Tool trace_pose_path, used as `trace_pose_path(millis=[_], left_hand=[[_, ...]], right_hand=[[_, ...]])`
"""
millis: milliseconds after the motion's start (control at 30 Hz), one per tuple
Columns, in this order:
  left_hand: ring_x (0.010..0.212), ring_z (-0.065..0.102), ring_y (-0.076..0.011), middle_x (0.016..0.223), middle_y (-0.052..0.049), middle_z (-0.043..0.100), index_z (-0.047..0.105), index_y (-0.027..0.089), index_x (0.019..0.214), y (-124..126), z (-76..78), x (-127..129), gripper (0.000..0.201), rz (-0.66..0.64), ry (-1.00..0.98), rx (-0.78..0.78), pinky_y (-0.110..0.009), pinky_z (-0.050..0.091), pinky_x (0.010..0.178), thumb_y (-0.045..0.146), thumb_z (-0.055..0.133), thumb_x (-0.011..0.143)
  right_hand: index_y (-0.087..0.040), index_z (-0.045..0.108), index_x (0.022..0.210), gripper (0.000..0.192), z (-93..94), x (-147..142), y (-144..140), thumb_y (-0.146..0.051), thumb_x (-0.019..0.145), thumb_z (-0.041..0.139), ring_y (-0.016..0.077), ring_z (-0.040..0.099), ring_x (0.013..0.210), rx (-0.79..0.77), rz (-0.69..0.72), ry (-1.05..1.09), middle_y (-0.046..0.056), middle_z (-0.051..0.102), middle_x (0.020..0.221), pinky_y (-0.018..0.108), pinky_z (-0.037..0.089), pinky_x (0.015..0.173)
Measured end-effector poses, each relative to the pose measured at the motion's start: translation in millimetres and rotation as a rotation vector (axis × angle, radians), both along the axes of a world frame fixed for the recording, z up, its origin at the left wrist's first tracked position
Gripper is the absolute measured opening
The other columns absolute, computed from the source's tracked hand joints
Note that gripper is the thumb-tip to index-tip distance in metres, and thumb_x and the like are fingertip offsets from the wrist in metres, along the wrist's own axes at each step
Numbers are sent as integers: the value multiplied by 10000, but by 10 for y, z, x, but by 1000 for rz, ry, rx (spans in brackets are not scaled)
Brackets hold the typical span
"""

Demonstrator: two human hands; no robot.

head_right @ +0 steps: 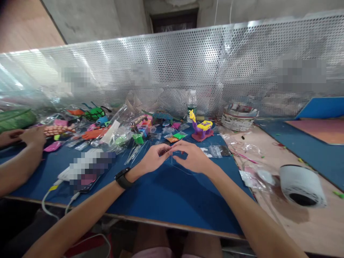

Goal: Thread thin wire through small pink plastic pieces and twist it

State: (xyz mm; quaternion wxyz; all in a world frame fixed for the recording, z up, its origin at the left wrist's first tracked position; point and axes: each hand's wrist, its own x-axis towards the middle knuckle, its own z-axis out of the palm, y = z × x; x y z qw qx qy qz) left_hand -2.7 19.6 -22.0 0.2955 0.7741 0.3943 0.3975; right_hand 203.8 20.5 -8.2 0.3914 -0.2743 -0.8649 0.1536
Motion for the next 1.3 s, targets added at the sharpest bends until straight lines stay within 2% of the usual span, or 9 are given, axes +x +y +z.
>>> trace_pose_path(millis=[233,367,500,567,767,933,1067,1200,1300], left_hand=[[733,630,-141,868,-36,732,719,161,938,-70,73,12,157,-46,40,0,-246,481,683,253,597,902],[707,622,-126,831,-17,731,710,169,901,-158,110,60,123,-56,57,60,-235,469,673,213,594,898],[713,621,-124,828,-13,733,699,175,874,-201,125,96,127,-58,59,130,-234,471,679,193,578,907],[714,623,-126,834,-15,734,697,175,868,-191,131,97,122,-26,55,148,-237,478,684,187,581,905],[745,657,-136,870,-27,739,691,171,911,-125,110,60,86,69,-20,131,-245,505,716,197,612,888],[758,672,-147,891,-39,736,683,169,933,-92,76,36,124,84,-70,130,-259,524,721,253,594,914],[770,677,-149,895,-39,737,680,175,935,-88,88,24,124,86,-74,171,-262,526,719,255,587,922],[800,680,-151,926,-45,736,670,177,940,-90,111,7,110,67,-41,244,-265,528,740,242,582,927],[805,676,-149,928,-45,730,660,180,953,-89,112,-6,109,28,-8,284,-266,529,747,241,571,937]], right_hand=[[-227,749,847,193,49,-61,-1,-352,896,610,175,674,711,-268,-247,92,23,758,788,290,494,667],[-181,692,831,209,-7,-99,37,-384,830,641,121,564,520,-617,-316,190,20,703,642,235,397,486],[-171,668,838,194,-54,-114,61,-358,784,658,85,467,441,-956,-243,136,17,687,642,211,300,401],[-175,663,847,197,-37,-110,50,-363,790,661,85,470,449,-917,-245,157,18,691,670,215,320,412],[-217,724,844,217,54,-88,-58,-339,922,563,183,662,836,-138,-239,73,54,739,920,324,511,757],[-224,726,1009,173,24,-92,-105,-307,927,599,241,643,988,257,-293,-25,83,727,1081,414,495,901],[-227,718,1007,181,10,-106,-103,-313,957,566,233,648,907,214,-269,-101,67,748,983,380,502,820],[-231,720,952,204,67,-110,-129,-319,964,536,167,624,663,-43,-212,-101,26,738,809,320,478,689],[-221,686,1013,210,138,-80,-139,-350,936,540,142,617,616,-342,-149,39,32,743,859,291,466,619]])
